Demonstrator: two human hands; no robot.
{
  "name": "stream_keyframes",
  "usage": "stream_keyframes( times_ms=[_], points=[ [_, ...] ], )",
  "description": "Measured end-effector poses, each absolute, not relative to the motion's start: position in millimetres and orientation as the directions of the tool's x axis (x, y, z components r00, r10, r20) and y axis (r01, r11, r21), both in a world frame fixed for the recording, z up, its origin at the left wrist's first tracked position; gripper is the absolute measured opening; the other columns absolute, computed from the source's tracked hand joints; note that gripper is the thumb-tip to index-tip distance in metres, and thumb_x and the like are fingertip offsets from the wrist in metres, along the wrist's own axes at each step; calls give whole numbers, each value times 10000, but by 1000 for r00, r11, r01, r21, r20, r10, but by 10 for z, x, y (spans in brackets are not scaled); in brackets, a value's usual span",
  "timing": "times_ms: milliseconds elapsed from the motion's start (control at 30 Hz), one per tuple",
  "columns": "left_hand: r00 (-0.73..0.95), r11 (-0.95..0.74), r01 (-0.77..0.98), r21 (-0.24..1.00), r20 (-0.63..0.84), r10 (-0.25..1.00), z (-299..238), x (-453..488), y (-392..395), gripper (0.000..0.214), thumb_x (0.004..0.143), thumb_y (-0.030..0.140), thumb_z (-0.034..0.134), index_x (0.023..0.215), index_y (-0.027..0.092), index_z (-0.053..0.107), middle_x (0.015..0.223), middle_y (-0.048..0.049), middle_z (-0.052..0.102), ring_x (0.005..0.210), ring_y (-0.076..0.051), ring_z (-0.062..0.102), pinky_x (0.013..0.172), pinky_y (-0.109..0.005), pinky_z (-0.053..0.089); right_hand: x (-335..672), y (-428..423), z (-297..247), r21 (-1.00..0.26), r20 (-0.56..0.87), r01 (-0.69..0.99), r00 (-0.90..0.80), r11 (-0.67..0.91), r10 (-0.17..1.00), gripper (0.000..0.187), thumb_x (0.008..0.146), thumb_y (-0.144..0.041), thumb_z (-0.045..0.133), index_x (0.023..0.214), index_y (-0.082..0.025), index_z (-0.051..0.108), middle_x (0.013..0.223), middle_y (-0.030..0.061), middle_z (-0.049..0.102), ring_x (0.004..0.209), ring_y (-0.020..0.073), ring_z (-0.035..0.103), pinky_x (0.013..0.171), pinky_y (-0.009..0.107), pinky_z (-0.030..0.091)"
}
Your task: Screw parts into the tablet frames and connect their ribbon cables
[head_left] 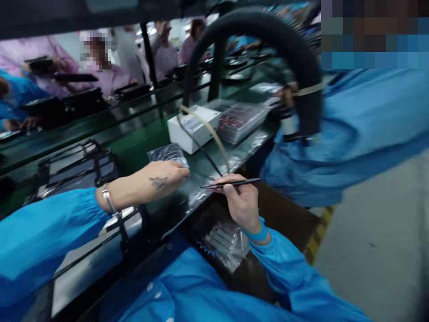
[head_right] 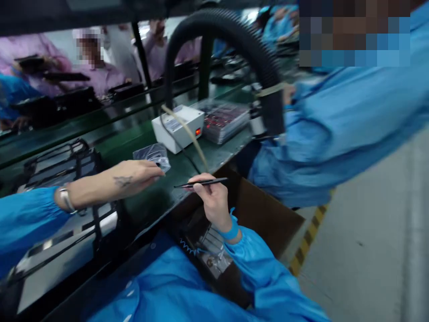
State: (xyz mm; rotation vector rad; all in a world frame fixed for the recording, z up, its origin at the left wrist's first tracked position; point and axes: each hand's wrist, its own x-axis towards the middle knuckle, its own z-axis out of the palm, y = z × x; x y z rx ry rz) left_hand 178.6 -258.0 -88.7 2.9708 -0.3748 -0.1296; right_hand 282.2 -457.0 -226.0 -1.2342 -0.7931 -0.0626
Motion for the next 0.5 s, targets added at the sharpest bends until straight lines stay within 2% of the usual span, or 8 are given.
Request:
stream_keyframes(
  times_ms=[67, 133, 167, 233, 300, 400, 500],
  points=[
    [968, -843, -201, 500, -33, -251, -1030, 2232, -2860, 329, 992, 274, 429, 1229, 152, 622, 1171, -130, 688, 1063, -226, 661, 967, -377, 508, 2912, -4820, -2272, -785, 569, 462, 802, 413, 182, 261, 958, -477, 605, 961, -222, 660, 871, 29, 672, 763, 188, 716, 712, 372, 644],
    [977, -510, -18, 860, -93, -192, -1180, 2612, -3246, 419, 1012, 356, 424, 1376, 167, 509, 1374, -152, 603, 1217, -231, 618, 1031, -381, 496, 3061, -5082, -2282, -744, 553, 494, 833, 450, -1, 206, 964, -438, 613, 983, -235, 646, 884, 11, 666, 793, 161, 711, 767, 362, 643],
    [972, -282, 96, 955, -151, -180, -1247, 2768, -3456, 466, 1024, 382, 398, 1439, 174, 436, 1473, -160, 523, 1287, -232, 581, 1056, -381, 489, 3154, -5206, -2290, -723, 538, 508, 839, 468, -80, 180, 966, -421, 618, 990, -244, 641, 887, -2, 660, 809, 144, 707, 798, 349, 638],
    [955, 88, 243, 966, -222, -196, -1344, 3015, -3849, 515, 1035, 394, 361, 1501, 175, 344, 1591, -152, 378, 1386, -235, 499, 1112, -385, 457, 3361, -5415, -2315, -692, 491, 508, 852, 513, -182, 148, 972, -404, 621, 988, -258, 637, 882, -25, 650, 839, 117, 702, 841, 317, 625],
    [950, 283, 286, 916, -231, -212, -1384, 3181, -4142, 526, 1037, 381, 346, 1519, 172, 324, 1633, -124, 306, 1439, -235, 433, 1165, -385, 408, 3566, -5541, -2360, -674, 433, 467, 878, 573, -206, 158, 966, -414, 632, 953, -258, 643, 865, -38, 652, 851, 100, 701, 857, 283, 616],
    [954, 389, 280, 878, -210, -213, -1352, 3240, -4325, 529, 1040, 356, 324, 1531, 160, 320, 1639, -105, 301, 1463, -231, 396, 1204, -380, 361, 3813, -5580, -2455, -648, 346, 369, 922, 666, -174, 221, 907, -461, 706, 883, -245, 665, 819, -43, 669, 840, 92, 702, 846, 236, 616],
    [960, 384, 250, 889, -176, -219, -1261, 3023, -4216, 532, 1044, 353, 333, 1534, 147, 316, 1620, -112, 340, 1455, -237, 408, 1218, -401, 340, 3974, -5551, -2520, -614, 274, 289, 951, 735, -145, 267, 816, -475, 800, 859, -238, 685, 773, -47, 673, 807, 94, 698, 806, 205, 625]
  ],
)
